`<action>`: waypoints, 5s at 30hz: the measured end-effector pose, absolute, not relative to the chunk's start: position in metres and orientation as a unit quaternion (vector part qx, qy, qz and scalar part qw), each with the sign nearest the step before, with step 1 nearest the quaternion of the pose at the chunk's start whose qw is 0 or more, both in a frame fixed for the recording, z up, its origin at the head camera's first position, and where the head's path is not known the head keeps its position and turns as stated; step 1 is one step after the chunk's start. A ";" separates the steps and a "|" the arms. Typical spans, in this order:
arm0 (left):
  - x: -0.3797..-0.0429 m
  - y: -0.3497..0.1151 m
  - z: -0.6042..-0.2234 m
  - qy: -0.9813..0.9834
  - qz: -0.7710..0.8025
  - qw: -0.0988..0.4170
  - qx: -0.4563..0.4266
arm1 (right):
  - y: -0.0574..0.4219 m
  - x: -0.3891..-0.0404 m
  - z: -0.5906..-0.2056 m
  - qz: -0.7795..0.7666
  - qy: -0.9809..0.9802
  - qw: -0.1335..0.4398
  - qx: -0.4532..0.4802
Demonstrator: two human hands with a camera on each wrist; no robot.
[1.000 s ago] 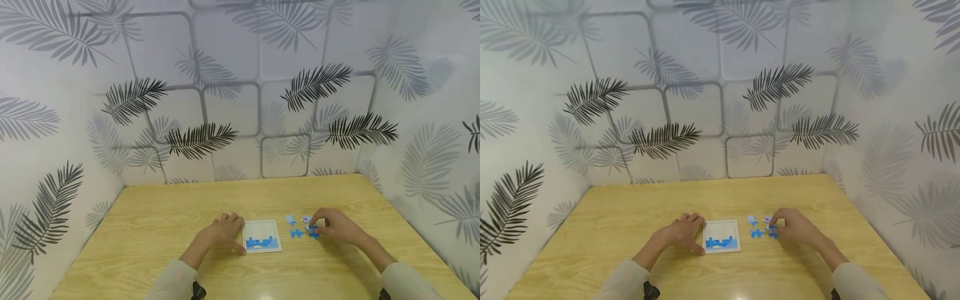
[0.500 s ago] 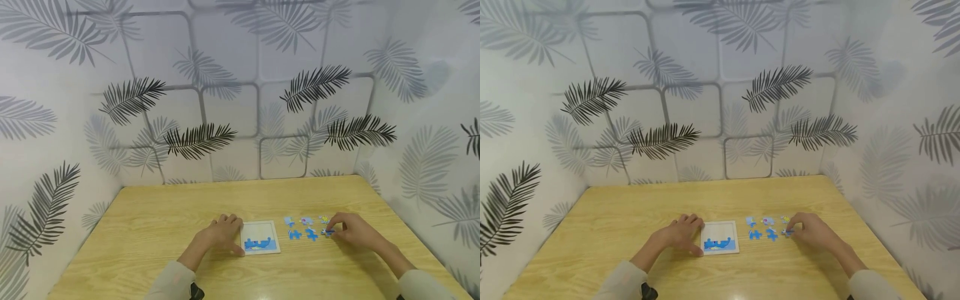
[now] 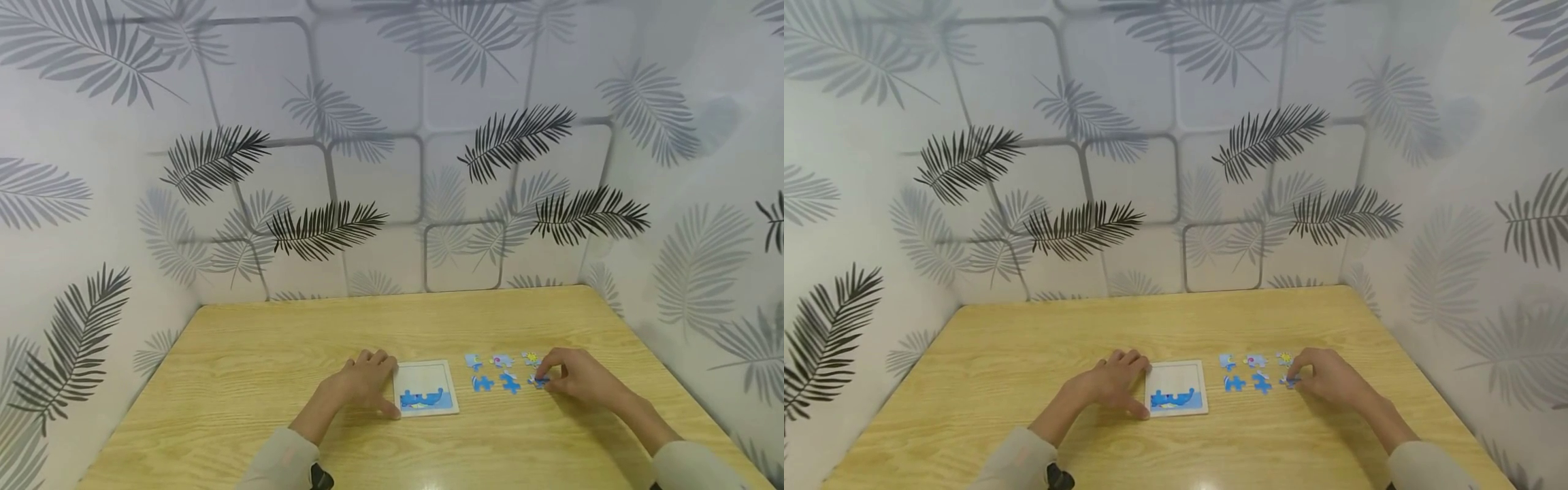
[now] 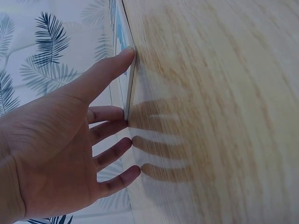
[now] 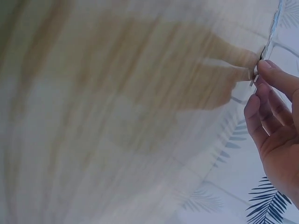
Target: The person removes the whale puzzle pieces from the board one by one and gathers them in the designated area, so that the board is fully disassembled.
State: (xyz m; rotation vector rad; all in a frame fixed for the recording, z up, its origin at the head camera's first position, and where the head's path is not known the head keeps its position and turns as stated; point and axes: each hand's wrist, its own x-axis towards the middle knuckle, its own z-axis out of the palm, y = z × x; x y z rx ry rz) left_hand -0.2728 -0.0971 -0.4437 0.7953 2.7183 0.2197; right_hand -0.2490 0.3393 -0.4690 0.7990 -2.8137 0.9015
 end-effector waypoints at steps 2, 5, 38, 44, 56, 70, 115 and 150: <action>-0.271 -0.098 -0.443 0.946 0.078 0.149 0.276 | 0.339 -0.249 -0.470 0.294 -0.920 0.041 0.257; -0.269 -0.098 -0.442 0.947 0.084 0.147 0.273 | 0.338 -0.248 -0.470 0.294 -0.921 0.040 0.254; -0.269 -0.095 -0.438 0.952 0.065 0.148 0.261 | 0.161 -0.263 -0.452 0.353 -0.852 -0.087 0.375; -0.268 -0.097 -0.438 0.949 0.062 0.145 0.273 | 0.127 -0.260 -0.450 0.318 -0.859 -0.114 0.384; -0.271 -0.097 -0.442 0.949 0.068 0.146 0.270 | 0.112 -0.262 -0.458 0.287 -0.877 -0.111 0.370; -0.268 -0.097 -0.433 0.949 0.064 0.137 0.278 | 0.110 -0.255 -0.452 0.291 -0.869 -0.100 0.387; -0.271 -0.095 -0.440 0.949 0.065 0.147 0.272 | 0.253 -0.227 -0.463 0.308 -0.870 -0.024 0.384; -0.272 -0.097 -0.442 0.950 0.063 0.140 0.271 | 0.230 -0.240 -0.450 0.331 -0.843 -0.023 0.425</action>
